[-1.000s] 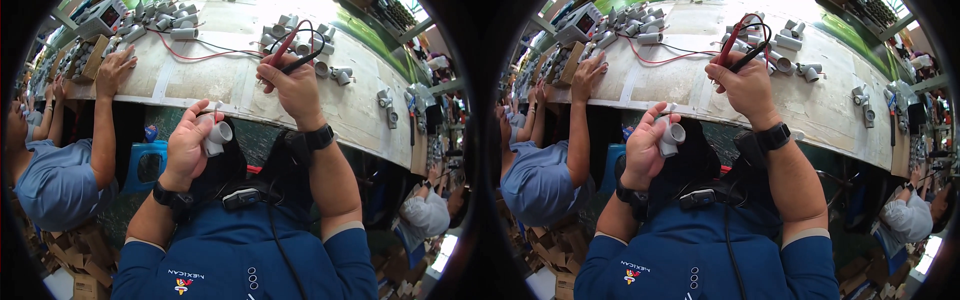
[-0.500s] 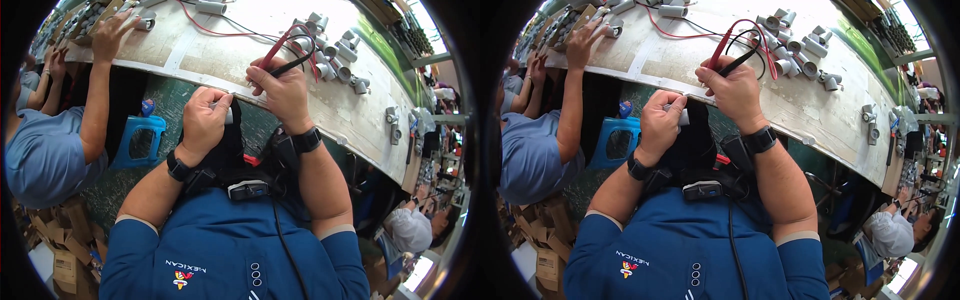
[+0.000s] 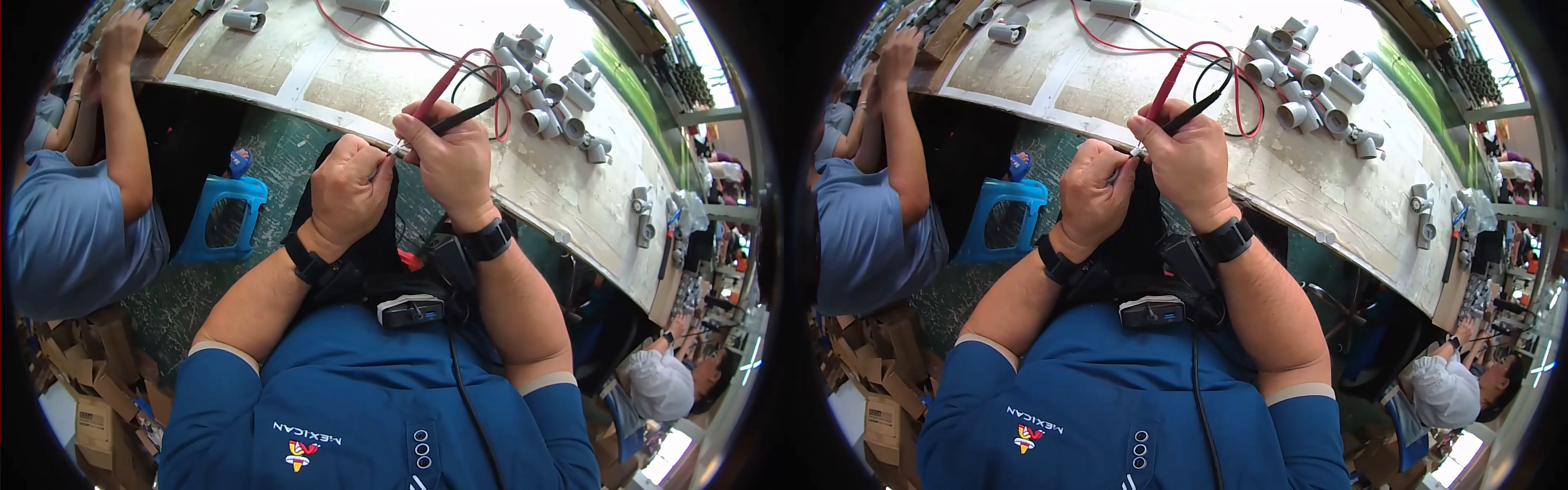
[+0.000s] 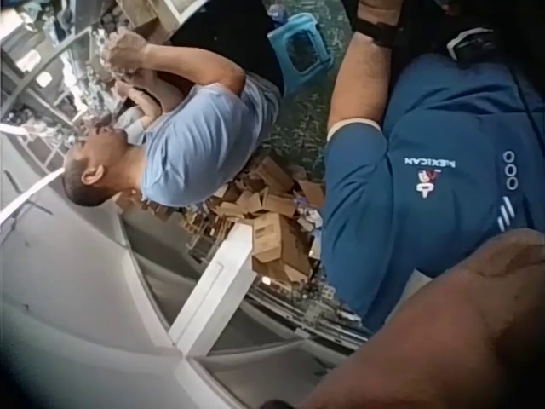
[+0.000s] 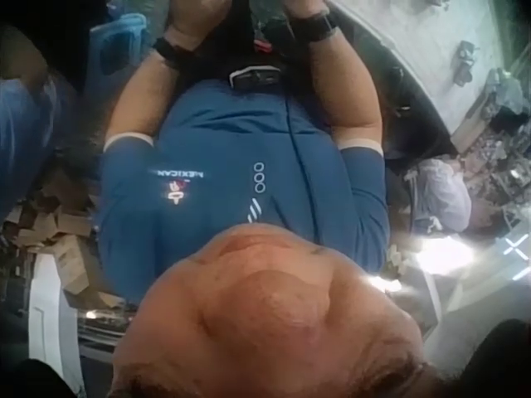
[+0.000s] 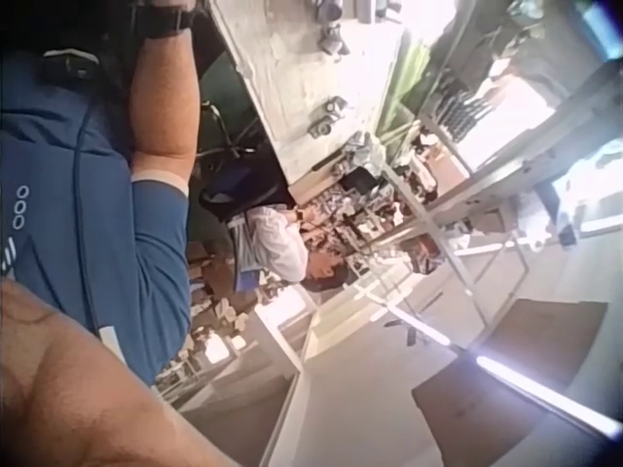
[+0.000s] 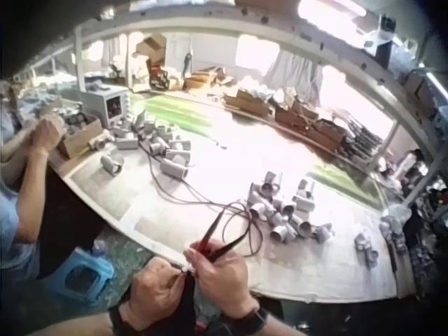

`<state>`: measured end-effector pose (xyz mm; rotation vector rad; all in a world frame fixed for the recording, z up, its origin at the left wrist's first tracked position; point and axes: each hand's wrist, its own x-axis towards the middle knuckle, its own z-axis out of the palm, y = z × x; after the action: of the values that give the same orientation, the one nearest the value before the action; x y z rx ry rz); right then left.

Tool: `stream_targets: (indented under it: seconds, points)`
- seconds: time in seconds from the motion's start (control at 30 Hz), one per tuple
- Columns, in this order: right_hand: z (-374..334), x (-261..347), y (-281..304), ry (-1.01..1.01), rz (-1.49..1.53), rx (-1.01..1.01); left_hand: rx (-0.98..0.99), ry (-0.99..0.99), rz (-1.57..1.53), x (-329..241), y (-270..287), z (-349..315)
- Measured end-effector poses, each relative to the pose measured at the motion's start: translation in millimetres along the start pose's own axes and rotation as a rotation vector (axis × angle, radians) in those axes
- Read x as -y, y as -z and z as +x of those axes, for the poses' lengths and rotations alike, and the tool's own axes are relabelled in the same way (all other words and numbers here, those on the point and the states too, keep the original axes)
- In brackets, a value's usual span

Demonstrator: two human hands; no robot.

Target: Test electrical components using a multimeter on a production line.

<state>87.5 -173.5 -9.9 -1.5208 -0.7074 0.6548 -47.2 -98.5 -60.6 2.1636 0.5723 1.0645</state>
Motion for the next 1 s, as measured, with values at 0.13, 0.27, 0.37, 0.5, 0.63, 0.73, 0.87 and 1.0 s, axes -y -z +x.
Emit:
stream_targets:
  seconds: [0.13, 0.27, 0.37, 0.5, 0.63, 0.73, 0.87, 1.0]
  points:
    - [-2.1, 0.3, -2.8, 0.04, -0.112, -0.007, -0.004, -0.001, -0.007, 0.3, 0.7, 0.1]
    - [-3.1, -6.6, -6.9, 0.082, -0.128, -0.041, -0.022, -0.016, 0.01, -0.3, 0.9, 0.4]
    - [-4.0, -10.7, -5.9, 0.105, -0.12, -0.048, -0.014, -0.004, -0.006, -2.7, -0.9, 0.9]
    - [-5.1, -9.1, -1.7, 0.148, -0.118, -0.093, 0.018, -0.069, 0.008, -0.5, -7.3, 4.1]
    - [-0.9, -12.7, -8.6, 0.185, -0.093, -0.08, 0.052, -0.038, -0.017, 1.5, -2.4, 2.2]
    - [0.2, -22.0, -9.5, 0.191, 0.049, -0.093, 0.073, 0.0, -0.047, 8.0, -7.4, -3.9]
    - [0.2, -25.4, -7.0, 0.198, 0.065, -0.104, 0.126, 0.008, -0.112, 13.8, -9.3, -7.6]
    - [-1.1, -21.7, -14.1, 0.234, 0.026, -0.122, 0.147, 0.061, -0.157, 17.5, -3.4, -11.1]
